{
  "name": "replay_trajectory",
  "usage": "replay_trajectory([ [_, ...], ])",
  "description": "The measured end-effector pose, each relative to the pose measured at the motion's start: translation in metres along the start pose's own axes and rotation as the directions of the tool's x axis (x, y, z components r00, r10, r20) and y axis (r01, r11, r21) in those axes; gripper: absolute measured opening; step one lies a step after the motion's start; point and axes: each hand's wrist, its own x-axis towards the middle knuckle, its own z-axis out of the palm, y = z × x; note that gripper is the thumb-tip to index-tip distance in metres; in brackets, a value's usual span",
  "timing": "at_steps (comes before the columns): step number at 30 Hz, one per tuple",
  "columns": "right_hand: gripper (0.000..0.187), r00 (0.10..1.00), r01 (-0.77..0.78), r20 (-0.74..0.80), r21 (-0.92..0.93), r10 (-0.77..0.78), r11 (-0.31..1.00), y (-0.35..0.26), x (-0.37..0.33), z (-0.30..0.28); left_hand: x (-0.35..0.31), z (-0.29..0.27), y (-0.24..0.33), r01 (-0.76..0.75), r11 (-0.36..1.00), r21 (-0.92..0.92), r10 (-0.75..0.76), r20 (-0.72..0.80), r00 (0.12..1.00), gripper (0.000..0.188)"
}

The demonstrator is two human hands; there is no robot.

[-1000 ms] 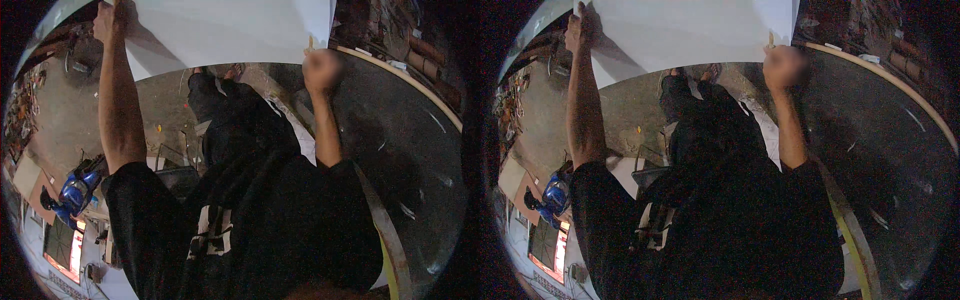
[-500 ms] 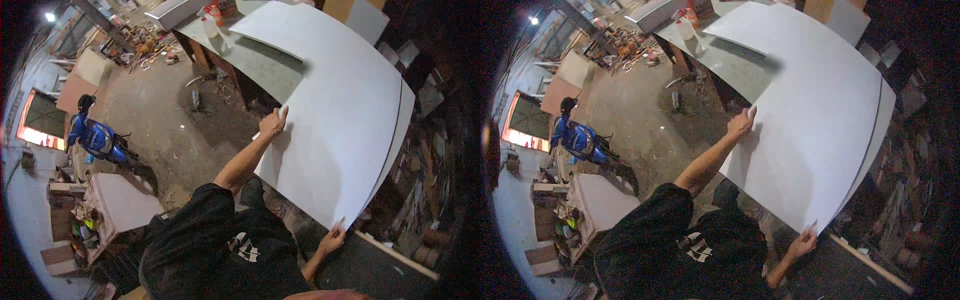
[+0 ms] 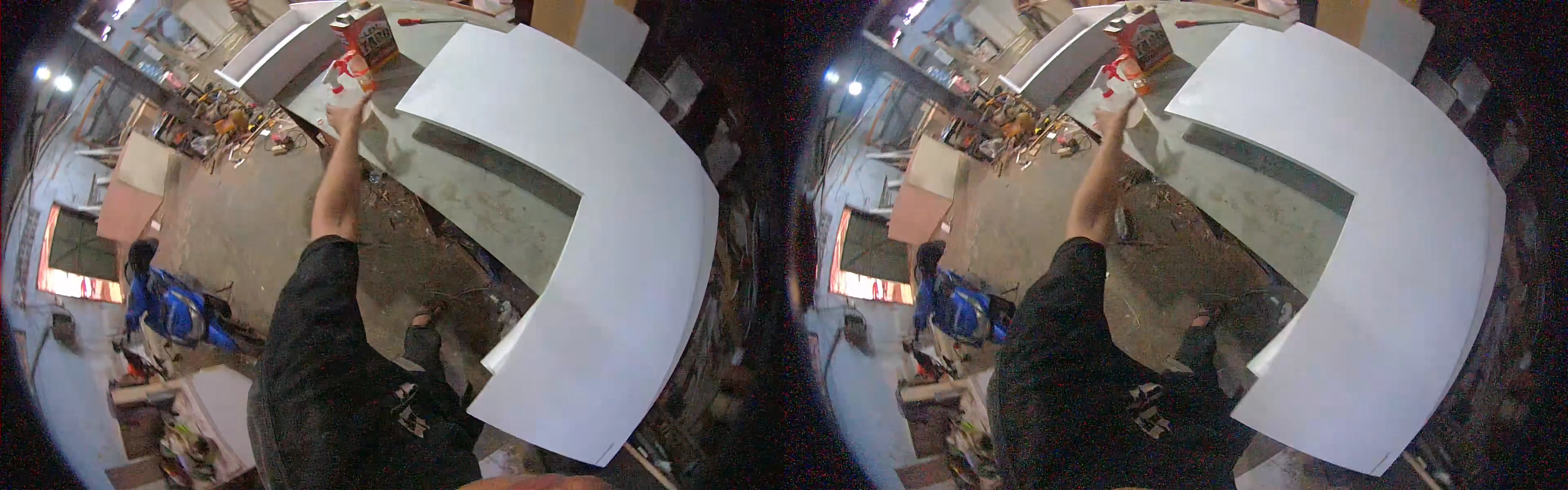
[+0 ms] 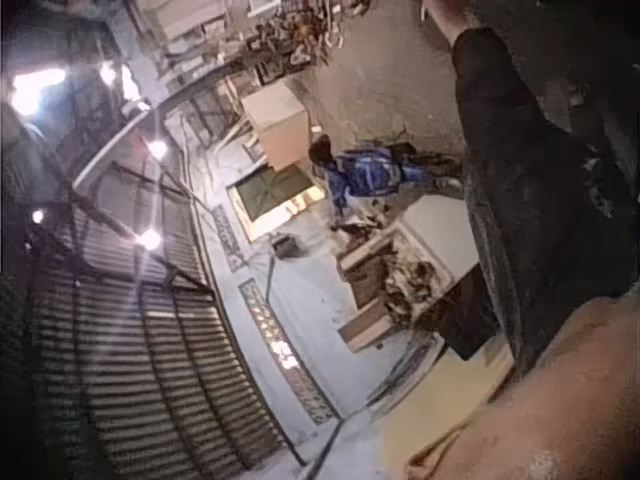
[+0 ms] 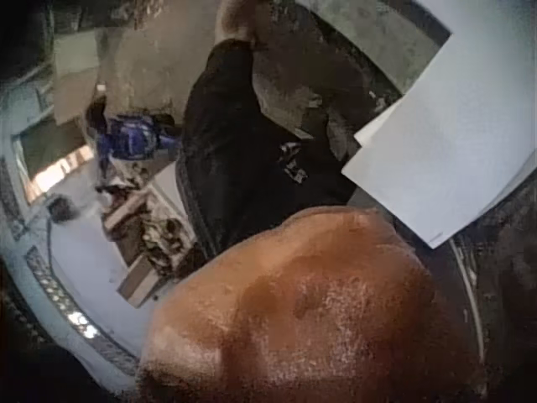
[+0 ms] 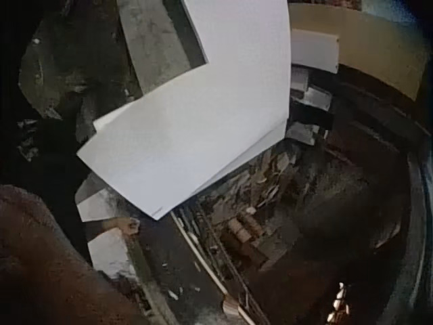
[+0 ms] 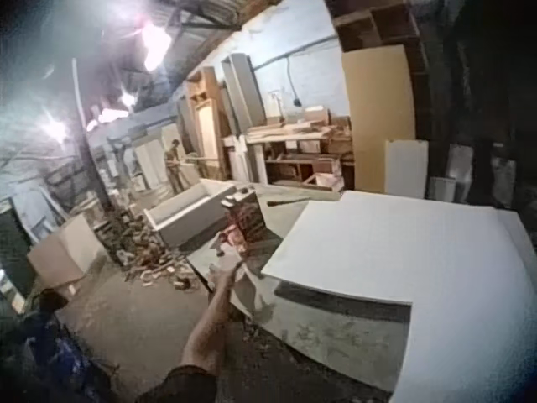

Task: The person applies glue along the edges of a white laminate sheet and wipes the surface with a small cloth.

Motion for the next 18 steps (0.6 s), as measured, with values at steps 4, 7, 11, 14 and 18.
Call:
replay_trajectory([
  [4,0.026,0.978,0.060,0.035,-0.991,-0.207,0.116,-0.050,-0.095,0.028,0.124,0.034,0.011,-0.187,0.955,0.232,0.146,0.186,0.972,0.135],
  [7,0.023,0.987,-0.128,-0.158,-0.905,0.041,-0.405,-0.074,-0.159,0.008,0.108,0.094,0.029,-0.381,0.909,0.167,0.284,0.421,0.861,0.122],
  [11,0.024,0.973,-0.217,-0.212,-0.975,-0.090,-0.045,-0.083,-0.186,-0.055,0.057,0.109,0.007,-0.300,0.945,-0.127,0.316,0.582,0.749,0.104],
  [14,0.030,0.975,-0.218,-0.218,-0.933,-0.030,-0.286,-0.077,-0.267,-0.068,0.015,0.075,0.017,-0.280,0.923,-0.265,0.386,0.654,0.651,0.091],
  [18,0.026,0.895,-0.434,-0.446,-0.884,-0.033,0.175,-0.059,-0.359,-0.043,-0.044,-0.001,0.081,-0.242,0.840,-0.485,0.542,0.756,0.367,0.073],
])
